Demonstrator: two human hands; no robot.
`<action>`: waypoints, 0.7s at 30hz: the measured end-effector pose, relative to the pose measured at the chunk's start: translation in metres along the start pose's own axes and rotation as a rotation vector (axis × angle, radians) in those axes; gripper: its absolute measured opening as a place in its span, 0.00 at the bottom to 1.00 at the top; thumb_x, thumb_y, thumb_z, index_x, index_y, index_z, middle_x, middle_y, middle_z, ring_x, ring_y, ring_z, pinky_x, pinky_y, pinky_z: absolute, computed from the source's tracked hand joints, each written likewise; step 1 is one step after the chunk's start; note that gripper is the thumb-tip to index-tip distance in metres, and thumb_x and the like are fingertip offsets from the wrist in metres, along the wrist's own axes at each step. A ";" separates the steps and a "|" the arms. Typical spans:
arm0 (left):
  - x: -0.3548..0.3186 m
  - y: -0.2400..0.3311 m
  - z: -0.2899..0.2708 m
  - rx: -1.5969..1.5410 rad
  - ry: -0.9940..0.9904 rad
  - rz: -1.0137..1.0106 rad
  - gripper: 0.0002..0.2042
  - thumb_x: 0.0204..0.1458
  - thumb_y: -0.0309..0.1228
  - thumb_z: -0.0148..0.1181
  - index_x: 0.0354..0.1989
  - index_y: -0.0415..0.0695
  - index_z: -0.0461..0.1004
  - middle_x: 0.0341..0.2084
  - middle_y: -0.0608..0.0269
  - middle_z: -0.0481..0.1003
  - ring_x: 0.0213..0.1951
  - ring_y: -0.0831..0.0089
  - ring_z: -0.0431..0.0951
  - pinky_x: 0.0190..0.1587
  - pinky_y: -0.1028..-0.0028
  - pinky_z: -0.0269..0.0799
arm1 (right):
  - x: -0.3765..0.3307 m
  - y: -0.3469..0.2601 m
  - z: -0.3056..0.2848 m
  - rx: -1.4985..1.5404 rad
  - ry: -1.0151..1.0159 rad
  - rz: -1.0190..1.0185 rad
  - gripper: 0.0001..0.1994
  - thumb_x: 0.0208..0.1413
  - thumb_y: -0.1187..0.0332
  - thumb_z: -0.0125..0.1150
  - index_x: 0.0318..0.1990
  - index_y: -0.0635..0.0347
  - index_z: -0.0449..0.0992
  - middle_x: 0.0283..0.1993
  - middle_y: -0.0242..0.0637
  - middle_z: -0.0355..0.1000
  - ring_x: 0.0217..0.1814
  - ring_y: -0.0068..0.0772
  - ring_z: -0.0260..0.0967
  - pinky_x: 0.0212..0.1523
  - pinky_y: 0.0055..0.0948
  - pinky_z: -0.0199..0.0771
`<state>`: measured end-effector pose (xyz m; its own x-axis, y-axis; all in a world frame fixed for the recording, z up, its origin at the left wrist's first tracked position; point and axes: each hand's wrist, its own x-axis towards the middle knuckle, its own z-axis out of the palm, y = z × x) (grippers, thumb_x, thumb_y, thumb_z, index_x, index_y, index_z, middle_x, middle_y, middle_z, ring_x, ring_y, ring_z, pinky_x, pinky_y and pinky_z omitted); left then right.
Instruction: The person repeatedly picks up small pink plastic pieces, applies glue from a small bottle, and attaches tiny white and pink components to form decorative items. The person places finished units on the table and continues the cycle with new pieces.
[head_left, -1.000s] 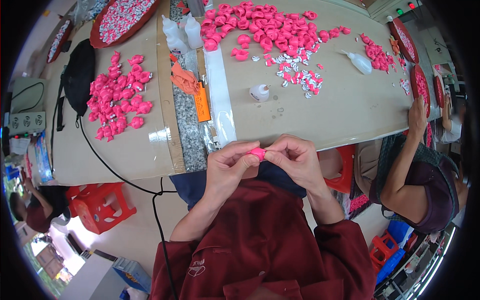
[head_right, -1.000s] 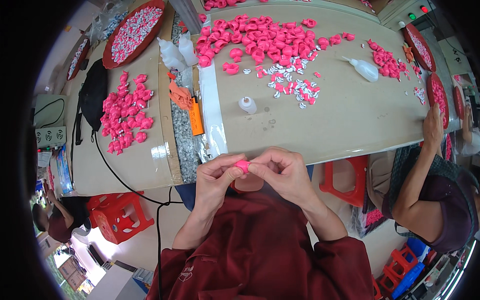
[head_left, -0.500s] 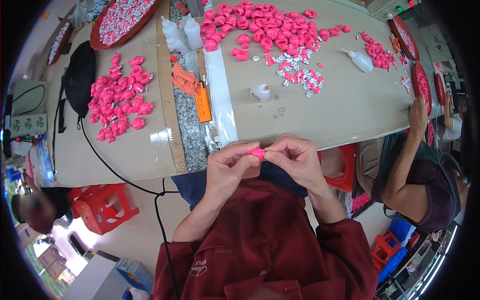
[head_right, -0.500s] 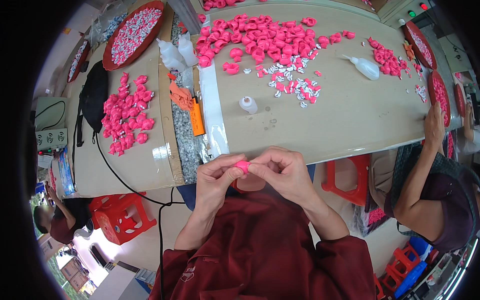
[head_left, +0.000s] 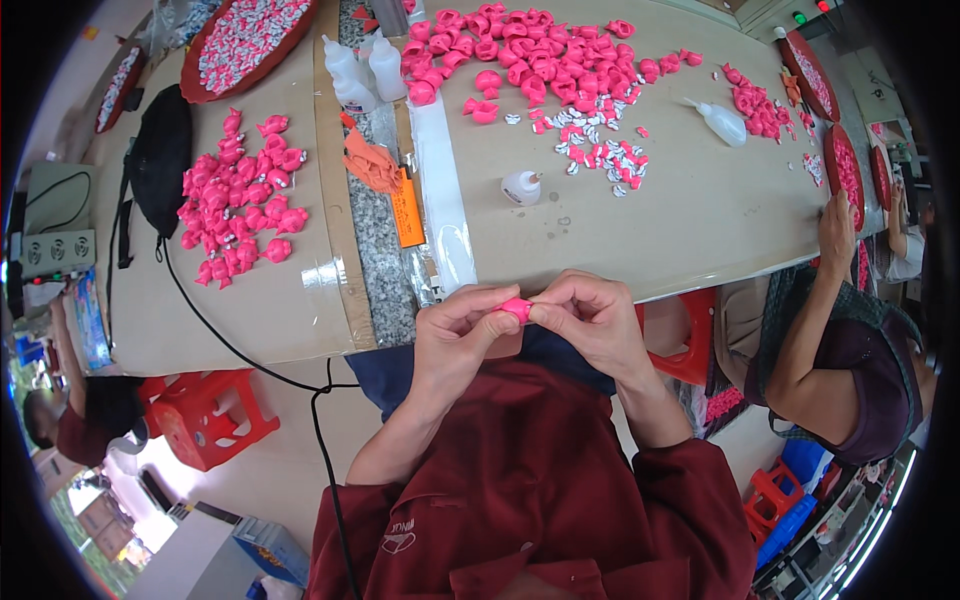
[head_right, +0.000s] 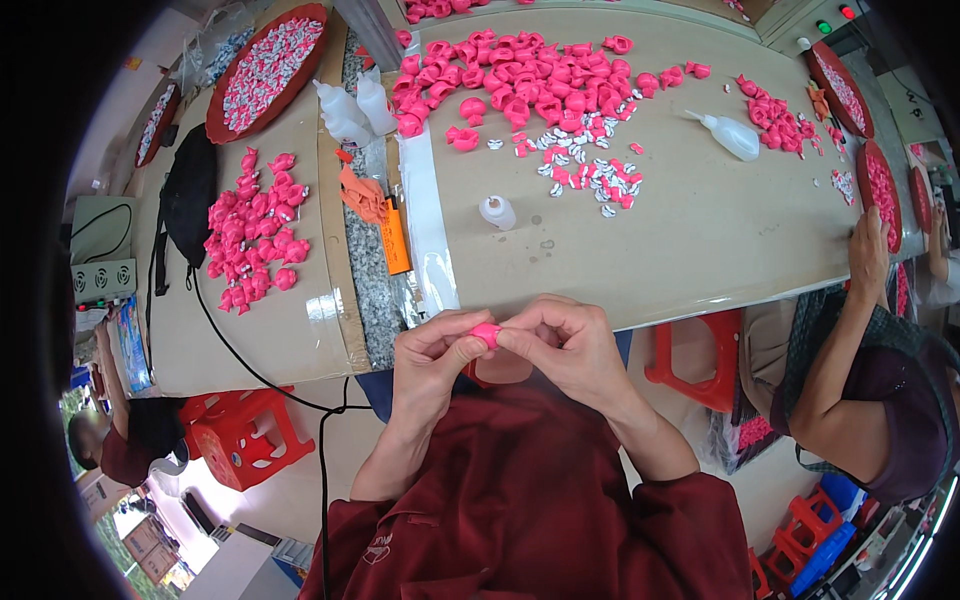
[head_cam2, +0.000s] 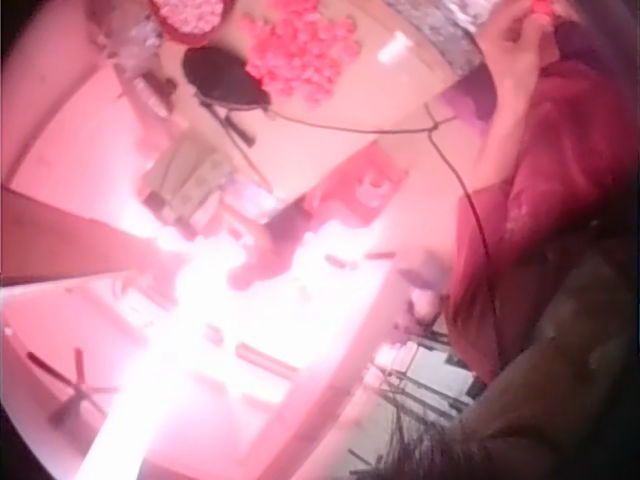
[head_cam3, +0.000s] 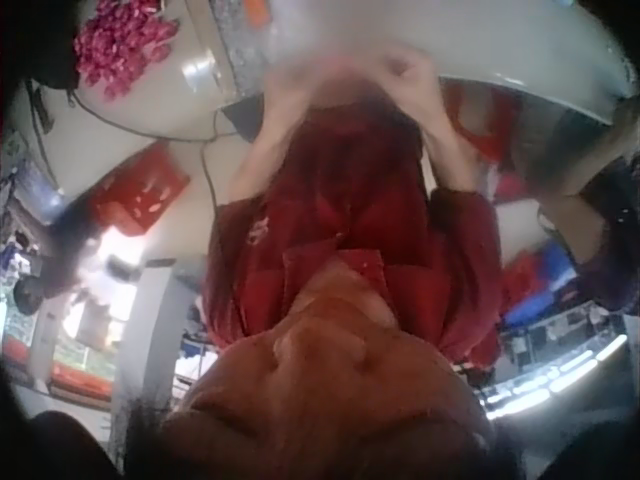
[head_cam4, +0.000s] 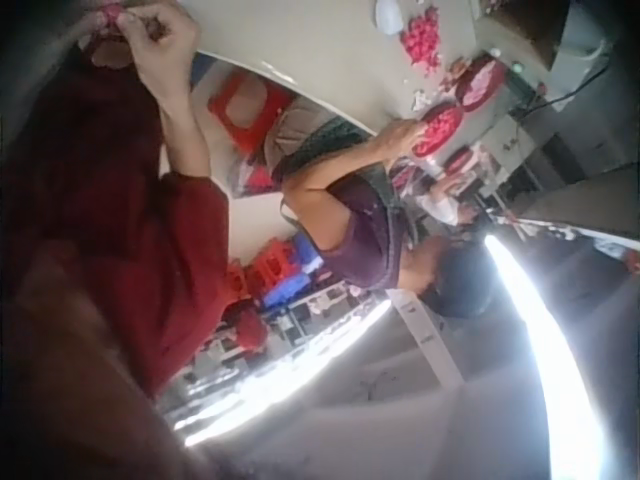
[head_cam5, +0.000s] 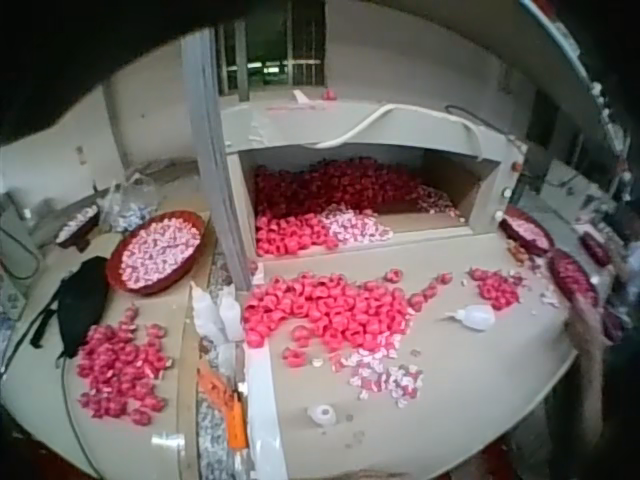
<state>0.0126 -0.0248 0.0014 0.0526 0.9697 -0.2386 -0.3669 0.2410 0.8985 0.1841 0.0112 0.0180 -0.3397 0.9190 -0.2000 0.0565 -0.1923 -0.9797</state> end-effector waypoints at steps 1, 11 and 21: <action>0.000 0.000 0.000 -0.005 -0.002 -0.001 0.12 0.47 0.19 0.57 0.41 0.37 0.74 0.35 0.55 0.73 0.32 0.73 0.75 0.37 0.78 0.72 | 0.000 0.000 0.000 0.002 0.001 0.001 0.04 0.48 0.72 0.62 0.27 0.63 0.76 0.21 0.24 0.64 0.19 0.09 0.52 0.19 0.15 0.50; 0.001 0.000 -0.001 -0.008 0.009 -0.002 0.12 0.46 0.19 0.57 0.41 0.37 0.74 0.35 0.56 0.74 0.33 0.73 0.75 0.38 0.77 0.72 | 0.002 0.003 0.000 0.010 0.000 -0.004 0.04 0.48 0.72 0.62 0.27 0.63 0.76 0.22 0.24 0.65 0.20 0.09 0.52 0.20 0.15 0.51; 0.012 0.037 -0.031 0.115 0.217 0.150 0.08 0.48 0.18 0.55 0.38 0.36 0.73 0.31 0.58 0.76 0.32 0.78 0.74 0.36 0.80 0.70 | 0.023 -0.003 0.019 0.044 0.206 -0.141 0.04 0.47 0.76 0.61 0.31 0.65 0.76 0.27 0.29 0.68 0.27 0.16 0.60 0.28 0.16 0.58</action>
<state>-0.0286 -0.0057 0.0203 -0.1991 0.9666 -0.1616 -0.2469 0.1101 0.9628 0.1586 0.0261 0.0172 -0.1422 0.9878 -0.0642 -0.0207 -0.0678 -0.9975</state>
